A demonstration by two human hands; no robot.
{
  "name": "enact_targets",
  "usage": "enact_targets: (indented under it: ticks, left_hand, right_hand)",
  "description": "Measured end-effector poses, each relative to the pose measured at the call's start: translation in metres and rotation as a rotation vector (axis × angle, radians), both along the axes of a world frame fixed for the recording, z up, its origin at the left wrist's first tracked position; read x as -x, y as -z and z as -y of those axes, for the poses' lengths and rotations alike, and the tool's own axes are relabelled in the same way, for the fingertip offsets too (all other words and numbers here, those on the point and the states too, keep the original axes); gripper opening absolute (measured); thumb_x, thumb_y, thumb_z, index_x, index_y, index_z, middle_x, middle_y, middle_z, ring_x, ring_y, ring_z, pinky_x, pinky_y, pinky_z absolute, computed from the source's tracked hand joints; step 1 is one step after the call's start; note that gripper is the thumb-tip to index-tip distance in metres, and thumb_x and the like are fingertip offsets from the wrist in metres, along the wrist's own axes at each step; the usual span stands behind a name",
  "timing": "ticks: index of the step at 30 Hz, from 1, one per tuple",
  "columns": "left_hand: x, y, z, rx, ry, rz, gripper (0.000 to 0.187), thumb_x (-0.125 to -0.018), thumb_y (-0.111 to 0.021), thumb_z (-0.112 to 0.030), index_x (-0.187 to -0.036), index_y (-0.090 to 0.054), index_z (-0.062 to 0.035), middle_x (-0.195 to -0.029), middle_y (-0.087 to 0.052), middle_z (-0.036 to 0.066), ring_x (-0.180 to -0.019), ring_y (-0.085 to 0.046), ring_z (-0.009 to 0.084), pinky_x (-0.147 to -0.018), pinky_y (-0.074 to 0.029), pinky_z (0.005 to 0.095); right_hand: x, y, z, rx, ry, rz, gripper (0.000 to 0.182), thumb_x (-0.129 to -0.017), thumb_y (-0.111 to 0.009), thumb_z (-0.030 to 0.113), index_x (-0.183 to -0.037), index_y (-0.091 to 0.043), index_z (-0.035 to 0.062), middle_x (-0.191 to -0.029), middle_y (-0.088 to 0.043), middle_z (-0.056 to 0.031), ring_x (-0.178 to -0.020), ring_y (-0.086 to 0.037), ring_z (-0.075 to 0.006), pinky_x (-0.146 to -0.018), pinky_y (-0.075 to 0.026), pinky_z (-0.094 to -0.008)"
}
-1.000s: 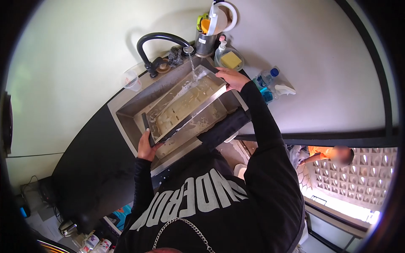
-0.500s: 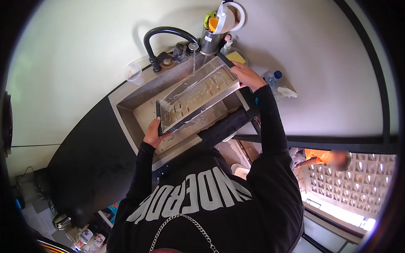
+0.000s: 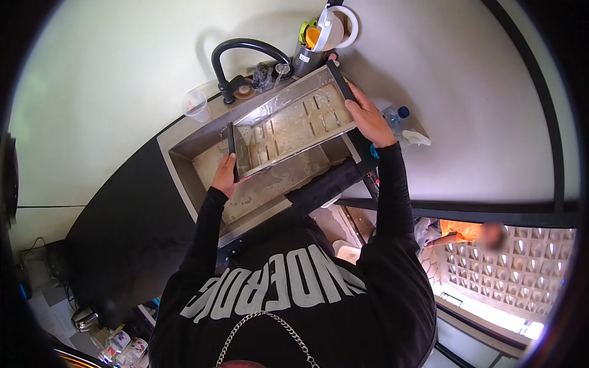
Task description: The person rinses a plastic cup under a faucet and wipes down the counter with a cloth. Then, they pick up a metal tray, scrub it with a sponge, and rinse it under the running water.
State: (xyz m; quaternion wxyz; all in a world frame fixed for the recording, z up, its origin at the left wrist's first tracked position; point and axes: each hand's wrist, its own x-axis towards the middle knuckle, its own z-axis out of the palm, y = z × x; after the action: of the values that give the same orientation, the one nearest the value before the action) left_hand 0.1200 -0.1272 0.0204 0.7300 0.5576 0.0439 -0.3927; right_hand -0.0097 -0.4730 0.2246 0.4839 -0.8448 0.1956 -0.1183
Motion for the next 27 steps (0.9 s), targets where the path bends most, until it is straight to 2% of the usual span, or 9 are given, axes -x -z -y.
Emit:
enact_targets:
  ticks: [3,8,11,13,15,21,24,26,27]
  left_hand:
    - [-0.006,0.009,0.0,0.049,0.034,0.009,0.041,-0.107,-0.043,-0.037,-0.141,-0.044,-0.015,-0.129,-0.049,0.002,-0.116,-0.053,0.0205,-0.087,-0.058,0.0486]
    - [-0.014,0.021,-0.009,0.06,0.071,0.038,0.046,-0.106,-0.043,-0.04,-0.146,-0.041,-0.0176,-0.129,-0.049,0.0,-0.113,-0.055,0.0189,-0.084,-0.058,0.0465]
    - [-0.009,0.001,-0.011,-0.031,-0.019,0.061,0.047,-0.106,-0.044,-0.041,-0.148,-0.04,-0.0197,-0.125,-0.051,0.0,-0.11,-0.055,0.0177,-0.082,-0.058,0.045]
    - [-0.009,-0.004,-0.018,-0.039,-0.021,0.053,0.044,-0.106,-0.044,-0.039,-0.145,-0.042,-0.0178,-0.13,-0.05,0.001,-0.114,-0.055,0.0183,-0.085,-0.058,0.0464]
    - [-0.011,-0.001,-0.024,-0.045,-0.021,0.044,0.041,-0.106,-0.045,-0.038,-0.141,-0.045,-0.0159,-0.134,-0.05,0.001,-0.118,-0.055,0.019,-0.087,-0.058,0.0477]
    - [-0.018,0.036,-0.031,-0.041,0.008,0.1,0.045,-0.106,-0.045,-0.038,-0.146,-0.041,-0.0199,-0.136,-0.048,0.001,-0.12,-0.054,0.0202,-0.089,-0.056,0.0506]
    - [-0.024,0.059,-0.021,-0.181,0.017,0.281,0.046,-0.106,-0.046,-0.036,-0.147,-0.041,-0.0161,-0.131,-0.053,0.002,-0.113,-0.058,0.0177,-0.086,-0.057,0.0456]
    - [-0.026,0.071,-0.01,-0.211,-0.019,0.396,0.043,-0.105,-0.045,-0.03,-0.137,-0.053,-0.0021,-0.112,-0.065,0.009,-0.102,-0.059,0.0176,-0.094,-0.044,0.031]
    - [-0.024,0.064,-0.005,-0.208,-0.019,0.397,0.043,-0.105,-0.045,-0.03,-0.137,-0.053,-0.0021,-0.112,-0.065,0.009,-0.102,-0.059,0.0176,-0.094,-0.044,0.031]
  right_hand:
    - [0.003,0.003,0.001,-0.005,0.013,0.013,0.055,-0.1,-0.048,0.021,-0.15,-0.039,0.001,-0.146,-0.05,-0.0162,-0.135,-0.046,-0.0216,-0.113,-0.032,-0.0309]
    - [0.005,0.017,0.004,-0.06,0.021,0.023,0.054,-0.1,-0.048,0.019,-0.15,-0.038,-0.0002,-0.147,-0.049,-0.0154,-0.136,-0.045,-0.0209,-0.113,-0.031,-0.0309]
    - [0.004,0.02,-0.001,-0.1,0.014,0.037,0.054,-0.101,-0.048,0.019,-0.15,-0.038,-0.0004,-0.147,-0.049,-0.0148,-0.135,-0.045,-0.0202,-0.113,-0.032,-0.0303]
    - [0.001,0.026,-0.003,-0.114,0.015,0.04,0.054,-0.101,-0.048,0.019,-0.15,-0.038,-0.0003,-0.146,-0.049,-0.0144,-0.135,-0.045,-0.0198,-0.112,-0.032,-0.0301]
    - [-0.003,0.033,-0.005,-0.167,0.006,0.077,0.053,-0.101,-0.048,0.016,-0.15,-0.039,0.0002,-0.145,-0.05,-0.0088,-0.132,-0.044,-0.0153,-0.113,-0.029,-0.0282]
    - [-0.008,0.036,-0.009,-0.137,-0.02,0.071,0.052,-0.101,-0.048,0.017,-0.15,-0.039,0.0004,-0.144,-0.051,-0.0122,-0.132,-0.047,-0.0181,-0.111,-0.033,-0.03]
    - [-0.006,0.03,-0.012,-0.11,-0.025,0.093,0.051,-0.101,-0.048,0.016,-0.149,-0.039,0.0004,-0.144,-0.051,-0.0124,-0.131,-0.047,-0.018,-0.111,-0.033,-0.0302]
    - [-0.002,0.022,-0.015,-0.094,-0.019,0.104,0.051,-0.101,-0.049,0.016,-0.149,-0.039,0.0003,-0.144,-0.051,-0.0123,-0.131,-0.048,-0.0176,-0.111,-0.033,-0.0299]
    - [0.0,0.017,-0.016,-0.081,-0.01,0.114,0.052,-0.101,-0.049,0.016,-0.149,-0.039,0.0002,-0.144,-0.051,-0.0122,-0.13,-0.048,-0.0172,-0.11,-0.034,-0.0296]
